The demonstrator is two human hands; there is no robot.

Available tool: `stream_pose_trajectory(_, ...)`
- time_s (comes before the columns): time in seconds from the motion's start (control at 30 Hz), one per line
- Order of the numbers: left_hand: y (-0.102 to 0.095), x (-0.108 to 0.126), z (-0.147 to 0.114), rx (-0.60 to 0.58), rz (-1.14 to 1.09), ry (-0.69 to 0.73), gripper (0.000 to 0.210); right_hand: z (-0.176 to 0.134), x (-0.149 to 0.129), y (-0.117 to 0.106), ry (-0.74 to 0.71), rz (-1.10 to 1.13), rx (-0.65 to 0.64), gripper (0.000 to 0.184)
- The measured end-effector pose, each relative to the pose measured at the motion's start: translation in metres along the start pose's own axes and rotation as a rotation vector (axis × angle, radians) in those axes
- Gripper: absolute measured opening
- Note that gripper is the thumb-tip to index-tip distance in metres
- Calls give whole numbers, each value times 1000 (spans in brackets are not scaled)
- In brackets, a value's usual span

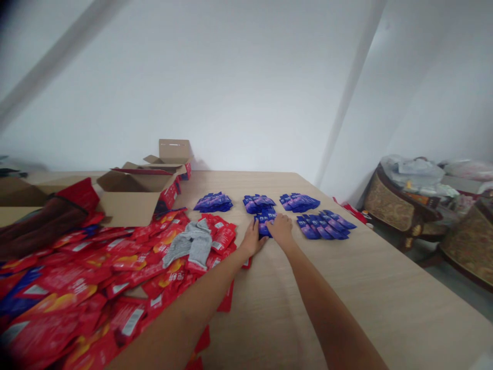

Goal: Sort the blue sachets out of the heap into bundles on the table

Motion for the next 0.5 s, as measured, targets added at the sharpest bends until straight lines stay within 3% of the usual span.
stream_pose_trajectory(0.1,1,-1,1,6,6,26,77,3,-3,12,42,-29,4,46)
stream_pose_trajectory(0.33,7,-1,1,-14,52,17,82,-8,30,35,146,141,46,47)
stream_pose_trajectory(0.5,8,-3,6,-61,73,-5,90,-7,33,49,113,192,18,46)
Point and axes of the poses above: each hand's wrist, its own z-axis towards the middle knuckle, its own y-axis out of the palm, x = y × z, the point moved 1 cm from there along z, towards the middle knuckle
